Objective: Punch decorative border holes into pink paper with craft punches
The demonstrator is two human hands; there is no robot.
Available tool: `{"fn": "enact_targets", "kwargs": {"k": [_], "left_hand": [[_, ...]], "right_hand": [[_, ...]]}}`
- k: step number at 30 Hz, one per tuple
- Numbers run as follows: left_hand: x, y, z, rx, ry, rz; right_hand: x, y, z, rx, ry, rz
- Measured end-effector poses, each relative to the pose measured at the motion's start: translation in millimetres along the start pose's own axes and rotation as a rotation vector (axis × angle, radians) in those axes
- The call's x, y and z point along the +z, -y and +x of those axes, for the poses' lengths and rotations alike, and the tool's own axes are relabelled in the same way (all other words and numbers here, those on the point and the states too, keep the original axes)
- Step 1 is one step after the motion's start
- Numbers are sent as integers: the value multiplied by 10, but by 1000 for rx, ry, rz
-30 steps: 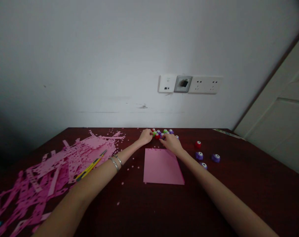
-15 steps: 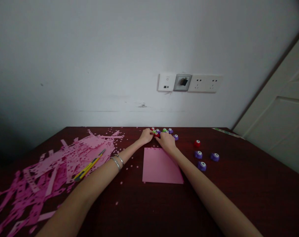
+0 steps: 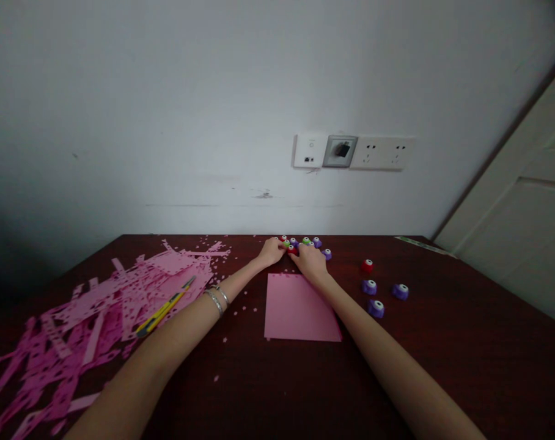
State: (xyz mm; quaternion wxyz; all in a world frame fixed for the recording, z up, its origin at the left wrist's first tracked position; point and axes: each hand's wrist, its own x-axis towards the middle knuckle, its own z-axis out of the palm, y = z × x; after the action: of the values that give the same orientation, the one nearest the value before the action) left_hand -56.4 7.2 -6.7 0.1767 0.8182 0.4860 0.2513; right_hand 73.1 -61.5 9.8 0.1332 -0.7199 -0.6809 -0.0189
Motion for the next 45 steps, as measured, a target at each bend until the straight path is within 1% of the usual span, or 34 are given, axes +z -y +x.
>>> {"fn": "enact_targets", "kwargs": {"k": [8, 13, 17, 20, 24, 28, 30, 34, 37, 41, 45], "left_hand": [[-4, -9, 5, 23, 20, -13], [-55, -11, -24, 40, 30, -47], [-121, 31, -20, 82, 77, -180], [-190, 57, 7, 115, 124, -277], [-319, 24, -5, 221, 228, -325], [-400, -85, -127, 324, 294, -270], [-387, -142, -200, 325, 315, -218], [-295, -207, -285, 297, 347, -174], [-243, -209, -292, 341, 348, -155], [-234, -182, -285, 397, 322, -129], [-241, -168, -300, 352, 335, -118]], "right_hand": [[49, -13, 22, 31, -9, 42], [92, -65, 60, 21, -19, 152], [100, -166, 115, -54, -45, 315], [60, -251, 138, -108, -35, 462], [-68, -346, 80, -218, 51, 609], [-175, -425, -37, -315, 129, 639], [-177, -466, -85, -335, 140, 628], [-113, -545, -139, -359, 181, 602], [-69, -583, -154, -364, 202, 595], [-54, -584, -157, -376, 224, 582], [-60, -561, -156, -413, 258, 553]]}}
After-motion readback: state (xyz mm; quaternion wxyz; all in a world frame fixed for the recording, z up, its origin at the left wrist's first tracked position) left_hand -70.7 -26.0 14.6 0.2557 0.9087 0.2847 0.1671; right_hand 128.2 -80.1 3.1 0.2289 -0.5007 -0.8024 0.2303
